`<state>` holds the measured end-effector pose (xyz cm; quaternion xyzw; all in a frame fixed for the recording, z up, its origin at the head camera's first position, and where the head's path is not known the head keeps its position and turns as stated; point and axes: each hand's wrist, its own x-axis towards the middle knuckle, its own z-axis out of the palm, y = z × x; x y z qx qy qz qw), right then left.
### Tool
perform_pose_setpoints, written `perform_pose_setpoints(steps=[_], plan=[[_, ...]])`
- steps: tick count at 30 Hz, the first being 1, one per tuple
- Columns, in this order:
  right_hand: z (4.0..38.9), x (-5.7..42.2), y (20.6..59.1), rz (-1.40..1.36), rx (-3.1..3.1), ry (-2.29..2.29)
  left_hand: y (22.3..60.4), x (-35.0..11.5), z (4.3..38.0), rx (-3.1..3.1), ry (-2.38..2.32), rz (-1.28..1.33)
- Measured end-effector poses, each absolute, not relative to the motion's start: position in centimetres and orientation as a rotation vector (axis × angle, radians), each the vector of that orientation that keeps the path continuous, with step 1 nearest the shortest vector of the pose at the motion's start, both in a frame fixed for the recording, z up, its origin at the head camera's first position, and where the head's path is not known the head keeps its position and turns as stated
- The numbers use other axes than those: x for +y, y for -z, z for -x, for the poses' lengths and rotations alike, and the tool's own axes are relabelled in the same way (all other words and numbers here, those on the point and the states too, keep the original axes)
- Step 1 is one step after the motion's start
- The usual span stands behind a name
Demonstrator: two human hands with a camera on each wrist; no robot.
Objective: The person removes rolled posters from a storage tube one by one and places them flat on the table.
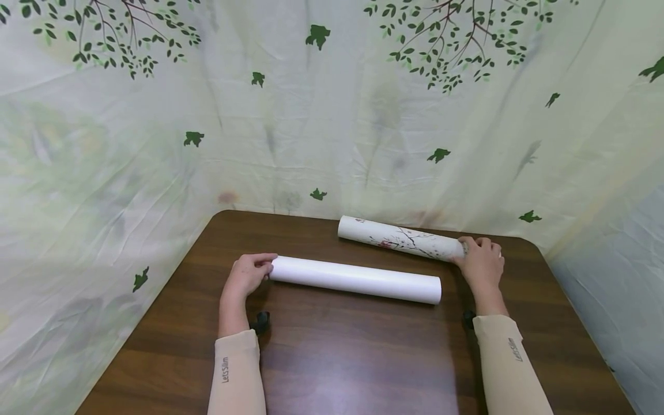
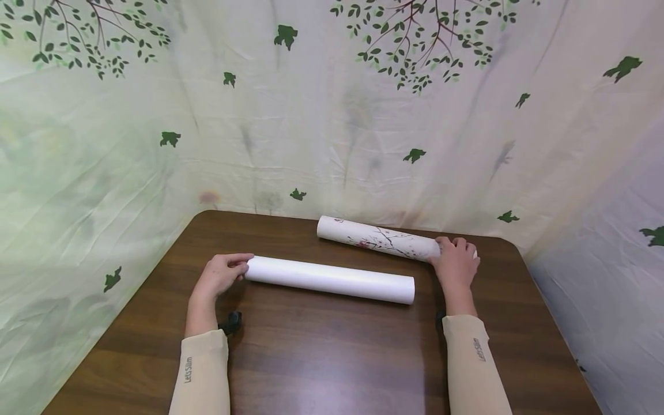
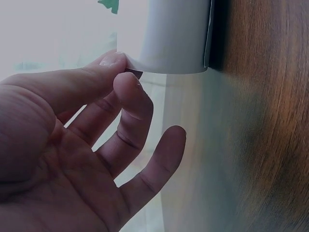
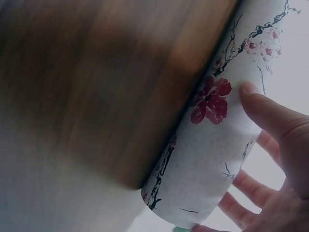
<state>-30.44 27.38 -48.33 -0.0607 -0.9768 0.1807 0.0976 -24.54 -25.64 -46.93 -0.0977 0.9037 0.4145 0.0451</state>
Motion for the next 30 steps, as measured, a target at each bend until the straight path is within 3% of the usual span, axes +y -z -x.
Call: perform_pose_setpoints(steps=[30], plan=[[33.4,23.8,49.4,0.118,-2.791,-0.554,47.0,-25.4,24.6,2.788,-1.279,0.273]])
